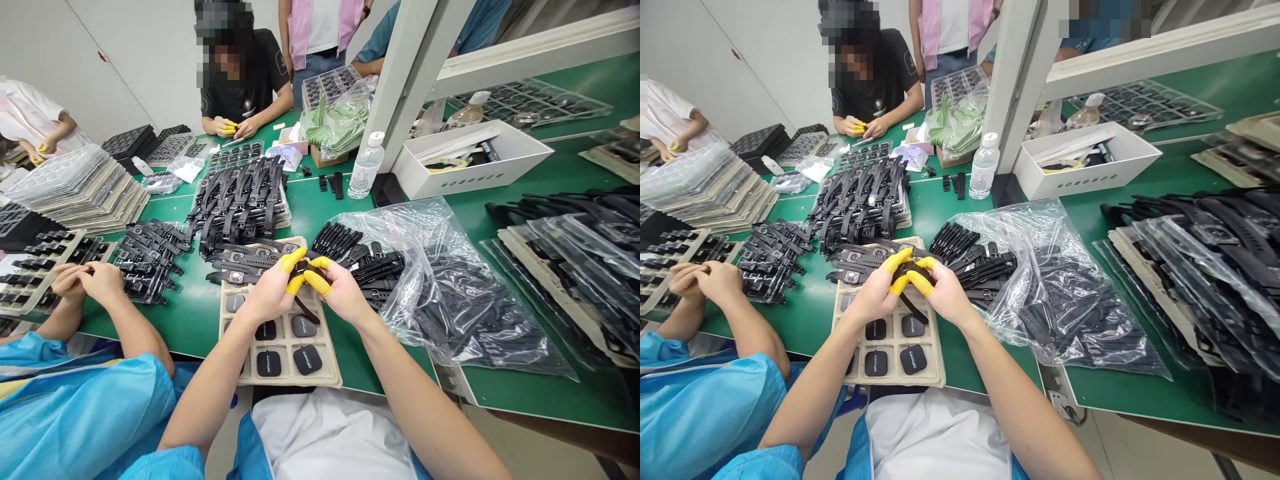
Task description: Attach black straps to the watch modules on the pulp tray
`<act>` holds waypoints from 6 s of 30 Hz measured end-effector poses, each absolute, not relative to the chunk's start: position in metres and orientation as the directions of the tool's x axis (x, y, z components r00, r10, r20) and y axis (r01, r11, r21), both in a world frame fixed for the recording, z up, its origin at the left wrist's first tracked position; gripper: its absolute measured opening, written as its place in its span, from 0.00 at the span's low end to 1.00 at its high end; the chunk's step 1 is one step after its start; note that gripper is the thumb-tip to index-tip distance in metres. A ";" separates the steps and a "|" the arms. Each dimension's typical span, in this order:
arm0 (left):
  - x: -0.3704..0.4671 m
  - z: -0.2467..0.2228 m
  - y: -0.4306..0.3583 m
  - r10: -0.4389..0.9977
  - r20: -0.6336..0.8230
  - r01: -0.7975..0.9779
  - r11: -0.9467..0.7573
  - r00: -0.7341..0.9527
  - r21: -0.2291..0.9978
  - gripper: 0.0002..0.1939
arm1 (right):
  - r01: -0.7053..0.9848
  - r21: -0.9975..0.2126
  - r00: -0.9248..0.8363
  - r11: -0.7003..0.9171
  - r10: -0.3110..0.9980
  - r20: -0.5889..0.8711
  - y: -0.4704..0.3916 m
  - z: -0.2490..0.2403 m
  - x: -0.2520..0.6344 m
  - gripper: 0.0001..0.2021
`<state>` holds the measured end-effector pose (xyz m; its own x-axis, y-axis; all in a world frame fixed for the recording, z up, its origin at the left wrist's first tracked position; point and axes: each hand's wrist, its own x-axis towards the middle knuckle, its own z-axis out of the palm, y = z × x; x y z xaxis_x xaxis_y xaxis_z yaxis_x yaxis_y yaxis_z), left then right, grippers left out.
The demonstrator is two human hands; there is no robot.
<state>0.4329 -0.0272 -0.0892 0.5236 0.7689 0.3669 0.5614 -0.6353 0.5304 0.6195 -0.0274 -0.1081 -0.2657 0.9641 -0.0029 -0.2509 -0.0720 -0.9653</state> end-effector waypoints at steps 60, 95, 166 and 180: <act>0.405 -0.067 -0.088 0.918 -0.021 0.876 -0.385 0.397 -0.290 0.14 | 0.870 -0.450 -0.271 0.202 0.958 -0.094 0.015 -0.149 0.699 0.18; 0.441 -0.092 -0.015 0.944 0.126 0.455 -0.260 0.304 0.852 0.17 | -0.454 -0.876 -0.428 -0.163 0.902 0.054 -0.025 -0.100 0.638 0.18; 0.434 -0.071 -0.018 0.947 0.130 -0.233 -0.202 -0.293 0.951 0.28 | -0.225 -0.811 -0.697 -0.540 0.671 -0.253 -0.037 -0.103 0.637 0.20; 0.423 -0.064 -0.010 0.878 -0.054 -0.353 -0.135 -0.476 0.926 0.18 | -0.190 -0.903 -0.523 -0.385 0.818 -0.239 -0.033 -0.104 0.643 0.21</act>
<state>0.4234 -0.0096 -0.0641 -0.4761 0.8778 -0.0535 -0.3533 -0.1352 0.9257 0.6429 -0.0332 -0.1036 -0.5227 0.8184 -0.2389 -0.1898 -0.3849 -0.9032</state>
